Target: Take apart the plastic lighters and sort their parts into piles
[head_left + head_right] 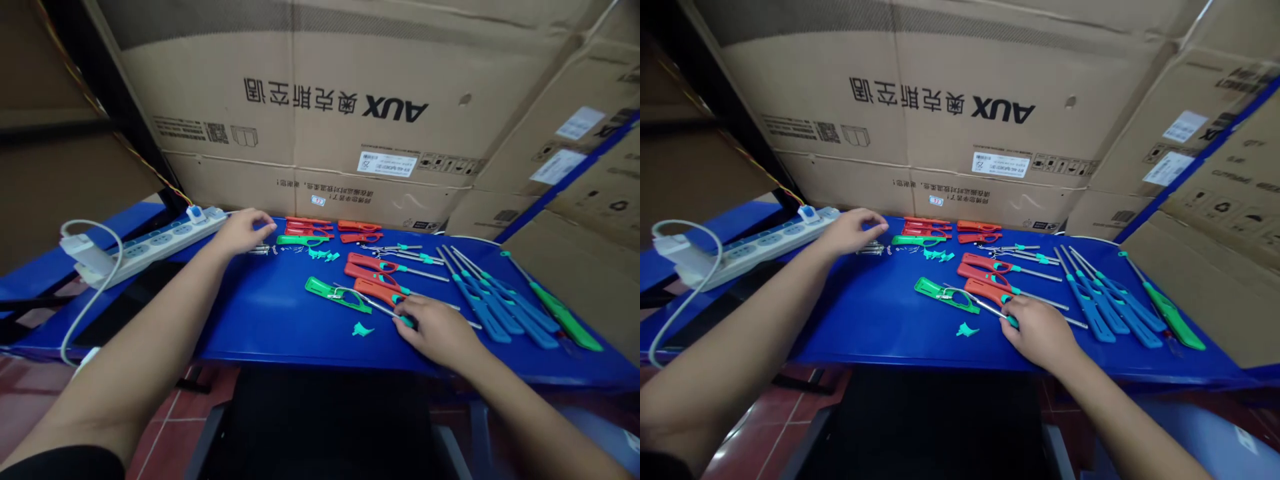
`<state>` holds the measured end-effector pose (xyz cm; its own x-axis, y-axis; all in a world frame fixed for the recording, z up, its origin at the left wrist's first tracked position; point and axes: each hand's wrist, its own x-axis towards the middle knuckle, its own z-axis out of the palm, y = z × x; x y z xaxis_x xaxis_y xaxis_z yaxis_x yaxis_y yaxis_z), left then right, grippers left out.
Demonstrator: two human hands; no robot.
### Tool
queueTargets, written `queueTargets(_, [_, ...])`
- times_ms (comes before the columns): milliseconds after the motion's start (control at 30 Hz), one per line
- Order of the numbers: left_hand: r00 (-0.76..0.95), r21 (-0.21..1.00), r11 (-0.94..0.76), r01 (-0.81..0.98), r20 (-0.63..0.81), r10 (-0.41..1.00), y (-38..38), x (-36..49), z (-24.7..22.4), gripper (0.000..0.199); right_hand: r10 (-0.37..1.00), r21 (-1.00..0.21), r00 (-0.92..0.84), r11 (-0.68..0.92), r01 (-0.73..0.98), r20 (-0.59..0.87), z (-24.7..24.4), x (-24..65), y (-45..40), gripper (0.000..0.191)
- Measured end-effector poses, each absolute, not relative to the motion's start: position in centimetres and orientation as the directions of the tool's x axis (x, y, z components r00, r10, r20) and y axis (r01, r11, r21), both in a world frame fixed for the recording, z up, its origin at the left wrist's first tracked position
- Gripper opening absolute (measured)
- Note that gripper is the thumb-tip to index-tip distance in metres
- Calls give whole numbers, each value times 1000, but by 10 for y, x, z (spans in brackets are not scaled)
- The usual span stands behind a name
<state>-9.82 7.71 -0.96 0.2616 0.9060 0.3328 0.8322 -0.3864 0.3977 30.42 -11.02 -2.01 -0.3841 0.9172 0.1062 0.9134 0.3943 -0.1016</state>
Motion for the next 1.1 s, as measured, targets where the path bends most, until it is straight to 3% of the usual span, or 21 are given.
queueTargets(100, [559, 417, -658, 627, 348, 753, 56, -66, -4, 37, 885, -108, -413, 442, 891, 217, -6, 309, -102, 18])
queueTargets(200, [724, 391, -779, 490, 315, 614, 42, -44, -6, 31, 844, -66, -425, 469, 881, 329, 18, 323, -86, 22])
queueTargets(333, [806, 399, -816, 418, 251, 536, 39, -36, -15, 37, 830, -15, -413, 451, 893, 374, 32, 351, -53, 27])
queueTargets(467, [860, 399, -828, 393, 160, 485, 41, -33, -26, 58, 892, -69, -337, 373, 925, 302, 15, 388, -16, 31])
queueTargets(567, [864, 409, -819, 402, 126, 488, 40, -28, -29, 56, 950, -114, -238, 264, 958, 203, -3, 415, 2, 31])
queueTargets(633, [865, 416, -817, 399, 123, 486, 38, -26, -29, 49, 968, -81, -195, 209, 974, 157, -10, 424, 7, 28])
queueTargets(767, [868, 424, -813, 398, 112, 483, 35, -24, -27, 45, 902, 12, -296, 308, 951, 315, -6, 394, -13, 28])
queueTargets(833, [872, 429, -816, 388, 116, 476, 34, -23, -27, 51, 830, -85, -460, 507, 858, 316, 0, 358, -37, 22])
queueTargets(933, [889, 445, -829, 338, 138, 436, 30, -19, -28, 55, 641, -338, -760, 742, 579, 107, 1, 302, -73, 16])
queueTargets(1000, [903, 449, -837, 313, 133, 409, 29, -16, -28, 44, 636, -384, -770, 724, 573, 50, -4, 276, -90, 17])
queueTargets(1100, [915, 432, -847, 310, 105, 389, 30, -17, -24, 30, 719, -348, -694, 660, 666, 34, -16, 259, -98, 12])
